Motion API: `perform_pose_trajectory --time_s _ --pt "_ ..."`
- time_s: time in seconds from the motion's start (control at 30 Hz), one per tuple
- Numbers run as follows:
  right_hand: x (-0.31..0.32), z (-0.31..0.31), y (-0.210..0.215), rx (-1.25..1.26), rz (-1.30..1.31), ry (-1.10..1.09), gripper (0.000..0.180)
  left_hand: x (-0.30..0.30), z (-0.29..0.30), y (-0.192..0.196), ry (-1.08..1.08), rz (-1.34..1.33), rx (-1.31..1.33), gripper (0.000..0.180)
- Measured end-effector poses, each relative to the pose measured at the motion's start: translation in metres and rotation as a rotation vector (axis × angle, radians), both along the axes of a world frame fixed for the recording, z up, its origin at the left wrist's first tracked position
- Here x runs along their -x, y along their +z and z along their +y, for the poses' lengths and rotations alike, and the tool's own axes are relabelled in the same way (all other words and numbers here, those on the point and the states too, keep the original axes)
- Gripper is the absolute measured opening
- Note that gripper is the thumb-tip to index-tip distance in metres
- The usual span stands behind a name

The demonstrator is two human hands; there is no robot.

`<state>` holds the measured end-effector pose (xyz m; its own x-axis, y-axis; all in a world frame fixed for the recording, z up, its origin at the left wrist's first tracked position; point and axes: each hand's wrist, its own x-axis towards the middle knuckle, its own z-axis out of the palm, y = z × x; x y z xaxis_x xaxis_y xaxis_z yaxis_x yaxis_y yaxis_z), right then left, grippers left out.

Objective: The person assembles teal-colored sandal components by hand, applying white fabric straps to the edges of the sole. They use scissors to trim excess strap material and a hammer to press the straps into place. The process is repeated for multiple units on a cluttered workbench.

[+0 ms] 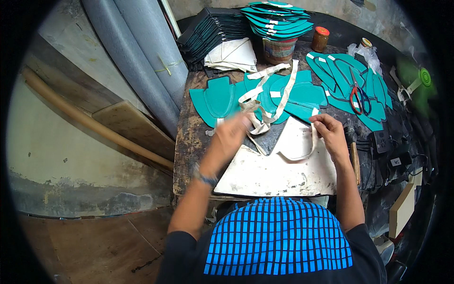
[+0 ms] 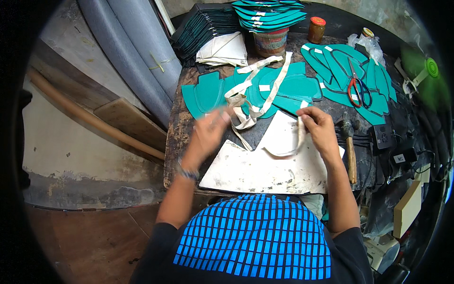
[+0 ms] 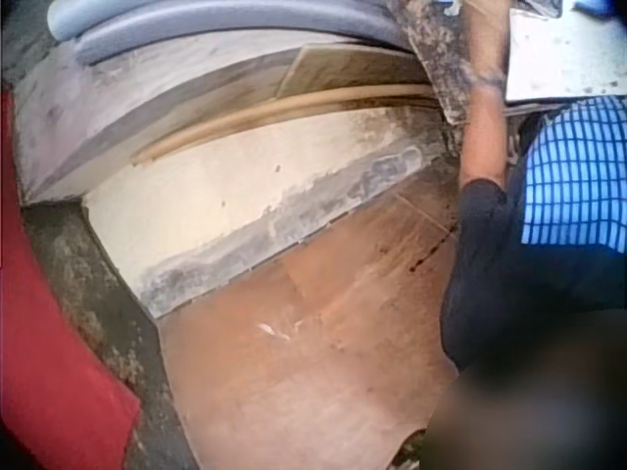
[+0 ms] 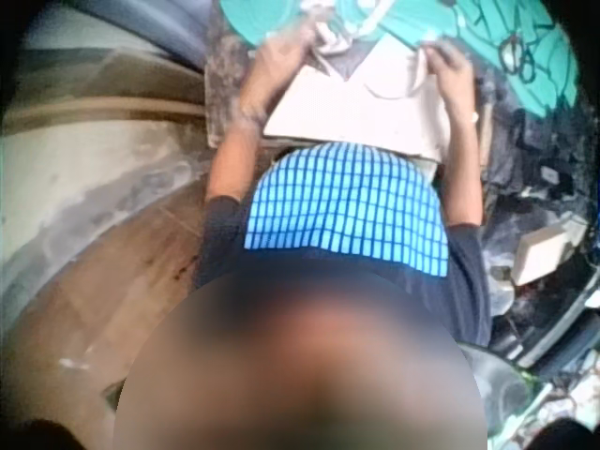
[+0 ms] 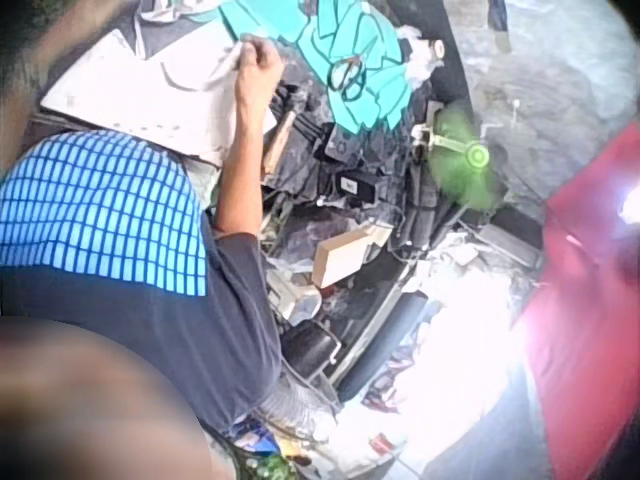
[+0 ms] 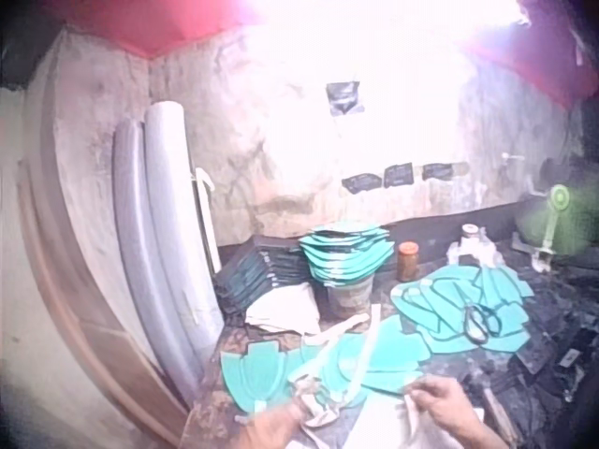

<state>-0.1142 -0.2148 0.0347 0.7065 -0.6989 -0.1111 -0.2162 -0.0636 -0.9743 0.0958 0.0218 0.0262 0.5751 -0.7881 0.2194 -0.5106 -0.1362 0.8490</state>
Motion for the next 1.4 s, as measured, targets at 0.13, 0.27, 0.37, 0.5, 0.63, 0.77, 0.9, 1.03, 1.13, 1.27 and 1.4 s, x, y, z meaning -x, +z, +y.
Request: perform_pose_trajectory --time_s 0.13,0.27,0.37,0.5,0.63,0.77,0.9,1.03,1.13,1.27,1.4 --pt "0.010 0.000 -0.028 0.005 -0.165 -0.134 0.024 -0.132 -0.034 -0.004 0.160 -0.369 -0.262 0.056" --pt "0.012 0.002 -0.051 0.106 -0.355 -0.148 0.045 -0.191 -0.065 -0.024 0.004 -0.538 -0.604 0.094" --pt "0.012 0.000 -0.052 -0.021 -0.362 -0.178 0.035 -0.201 -0.070 -0.030 -0.008 -0.543 -0.566 0.089" --pt "0.012 -0.001 -0.043 -0.054 -0.351 -0.138 0.014 -0.203 -0.052 0.007 0.110 -0.598 -0.355 0.036" --pt "0.015 -0.003 -0.036 -0.124 -0.417 -0.140 0.008 -0.181 -0.008 0.096 0.211 -0.551 -0.132 0.028" --pt "0.020 -0.006 -0.029 -0.393 -0.575 -0.126 0.011 -0.120 0.025 0.162 0.315 -0.549 0.086 0.027" --pt "0.028 -0.008 -0.007 -0.525 -0.556 -0.178 0.013 -0.044 0.025 0.155 0.156 -0.161 0.459 0.033" --pt "0.057 -0.013 0.039 -0.348 -0.714 -0.097 0.016 0.023 -0.001 0.092 -0.024 0.366 0.367 0.034" --pt "0.083 -0.006 0.071 -0.126 -0.539 -0.051 0.018 0.056 -0.028 0.034 -0.095 0.602 0.115 0.032" --pt "0.100 0.017 0.096 0.259 -0.140 0.187 0.019 0.069 -0.034 -0.005 -0.051 0.046 -0.032 0.034" --pt "0.088 0.047 0.091 0.389 0.029 0.454 0.027 0.070 -0.015 -0.007 -0.046 -0.329 0.064 0.038"
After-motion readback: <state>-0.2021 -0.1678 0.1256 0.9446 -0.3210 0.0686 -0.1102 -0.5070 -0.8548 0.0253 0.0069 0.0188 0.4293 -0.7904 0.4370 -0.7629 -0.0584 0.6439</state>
